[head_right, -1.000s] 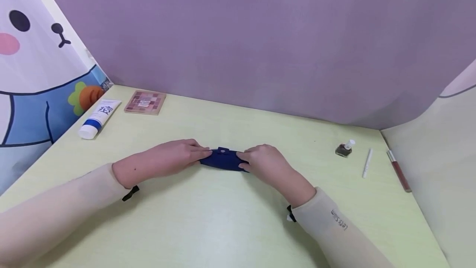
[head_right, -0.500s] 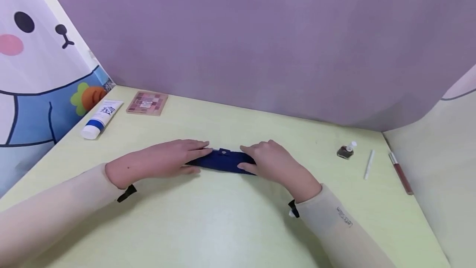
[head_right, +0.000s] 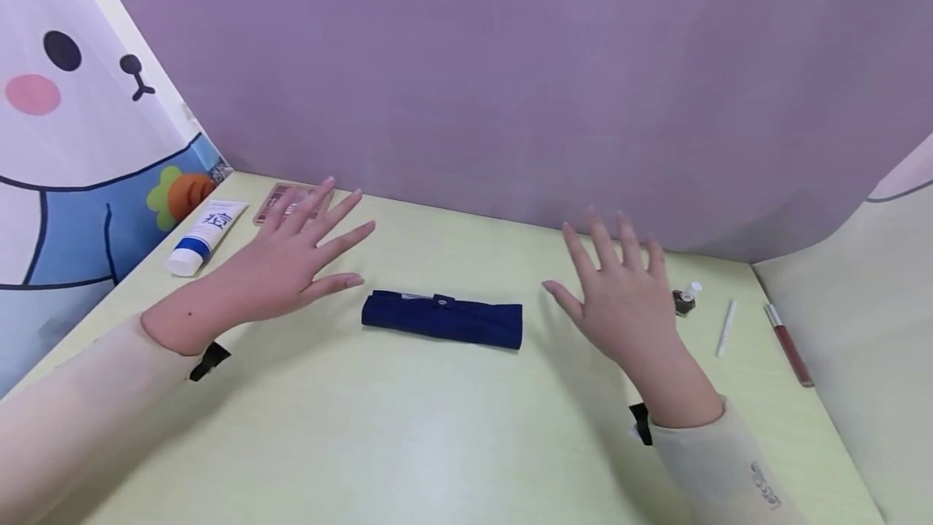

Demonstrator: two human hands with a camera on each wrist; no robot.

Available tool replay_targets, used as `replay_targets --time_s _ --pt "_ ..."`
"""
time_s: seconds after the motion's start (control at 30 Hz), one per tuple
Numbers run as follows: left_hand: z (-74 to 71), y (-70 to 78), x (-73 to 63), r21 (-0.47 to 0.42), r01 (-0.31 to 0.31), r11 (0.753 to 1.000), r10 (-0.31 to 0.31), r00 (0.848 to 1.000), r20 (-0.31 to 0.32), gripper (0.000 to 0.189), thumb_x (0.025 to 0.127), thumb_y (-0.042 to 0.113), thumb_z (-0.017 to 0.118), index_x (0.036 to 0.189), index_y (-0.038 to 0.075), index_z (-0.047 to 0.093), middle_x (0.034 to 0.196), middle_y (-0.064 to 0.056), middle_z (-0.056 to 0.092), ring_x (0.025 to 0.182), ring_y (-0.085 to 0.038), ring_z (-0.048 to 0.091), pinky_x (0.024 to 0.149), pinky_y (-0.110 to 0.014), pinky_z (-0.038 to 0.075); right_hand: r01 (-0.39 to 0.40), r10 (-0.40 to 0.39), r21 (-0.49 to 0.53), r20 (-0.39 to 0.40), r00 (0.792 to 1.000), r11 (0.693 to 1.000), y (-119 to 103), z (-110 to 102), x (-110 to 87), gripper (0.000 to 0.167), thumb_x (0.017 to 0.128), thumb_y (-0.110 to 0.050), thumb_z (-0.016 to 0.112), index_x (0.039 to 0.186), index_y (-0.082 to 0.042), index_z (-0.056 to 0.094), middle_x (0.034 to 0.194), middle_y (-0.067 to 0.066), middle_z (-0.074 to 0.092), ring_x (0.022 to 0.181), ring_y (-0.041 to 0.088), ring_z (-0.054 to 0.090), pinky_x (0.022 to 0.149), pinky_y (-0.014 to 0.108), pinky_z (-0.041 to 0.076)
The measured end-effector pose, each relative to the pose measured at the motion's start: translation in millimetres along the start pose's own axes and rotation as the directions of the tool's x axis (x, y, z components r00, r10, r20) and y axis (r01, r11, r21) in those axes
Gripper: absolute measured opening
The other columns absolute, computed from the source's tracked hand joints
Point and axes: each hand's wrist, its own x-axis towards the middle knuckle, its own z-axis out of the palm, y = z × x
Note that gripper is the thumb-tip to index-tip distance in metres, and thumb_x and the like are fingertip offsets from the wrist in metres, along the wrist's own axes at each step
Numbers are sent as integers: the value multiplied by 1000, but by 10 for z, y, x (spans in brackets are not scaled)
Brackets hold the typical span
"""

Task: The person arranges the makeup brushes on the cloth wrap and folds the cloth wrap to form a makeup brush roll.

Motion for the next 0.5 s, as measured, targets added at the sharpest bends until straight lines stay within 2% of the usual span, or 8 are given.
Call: replay_targets --time_s 0.1,0.27,0.37,0.5 --pt "95 -91 12 34 42 999 -42 999 18 83 102 74 49 171 33 27 184 -7 2 170 -44 -8 128 -79 -5 -63 63 -3 -16 998 998 134 139 -31 82 107 -63 48 172 -21 20 181 17 12 163 53 11 123 81 14" --pt "261 -176 5 33 105 994 -109 983 148 91 100 81 43 173 34 17 184 -8 -2 168 -45 -13 123 -81 -17 -139 140 -17 56 989 990 267 428 -82 88 107 -67 43 173 -17 14 182 17 0 164 57 2 121 86 6" --pt "329 -188 -10 14 119 993 -120 975 189 91 100 82 40 173 35 13 184 -7 -3 168 -44 -17 122 -84 -14 -148 149 -19 98 984 989 293 567 -91 90 107 -69 41 173 -14 16 182 18 -1 163 59 2 120 88 6" --pt "357 -189 -18 7 119 993 -118 973 199 90 101 81 39 173 34 13 184 -7 -4 168 -45 -16 122 -86 -7 -142 142 -15 101 985 990 303 641 -87 89 107 -70 42 172 -13 19 182 19 4 162 59 4 119 89 6"
